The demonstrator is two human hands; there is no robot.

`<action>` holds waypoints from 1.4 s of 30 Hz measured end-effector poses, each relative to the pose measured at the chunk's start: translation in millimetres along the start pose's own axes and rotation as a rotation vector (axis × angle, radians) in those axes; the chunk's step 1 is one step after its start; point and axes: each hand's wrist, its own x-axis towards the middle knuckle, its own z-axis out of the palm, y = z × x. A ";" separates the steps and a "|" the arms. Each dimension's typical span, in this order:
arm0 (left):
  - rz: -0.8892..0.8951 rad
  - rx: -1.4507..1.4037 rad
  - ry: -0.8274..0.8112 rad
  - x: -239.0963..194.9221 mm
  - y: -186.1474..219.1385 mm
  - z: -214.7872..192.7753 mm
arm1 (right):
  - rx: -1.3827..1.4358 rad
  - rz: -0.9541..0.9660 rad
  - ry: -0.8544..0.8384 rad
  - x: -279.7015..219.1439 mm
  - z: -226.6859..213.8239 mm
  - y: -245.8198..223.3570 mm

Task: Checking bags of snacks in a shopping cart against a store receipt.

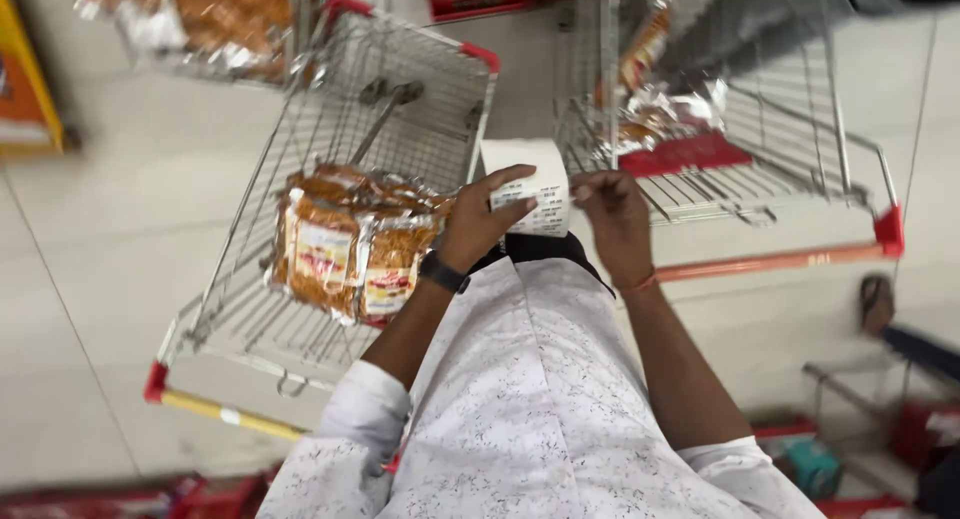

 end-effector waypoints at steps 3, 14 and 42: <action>0.009 -0.154 0.179 -36.9 7.6 -27.8 | 0.080 0.038 -0.283 -2.5 48.2 -9.3; 0.079 -0.425 0.953 -145.3 3.2 -58.8 | -0.105 0.005 -0.861 -20.1 180.9 -26.7; -0.239 -0.317 1.455 -239.1 -63.5 -3.8 | -0.468 -0.876 -1.790 -89.6 279.6 16.7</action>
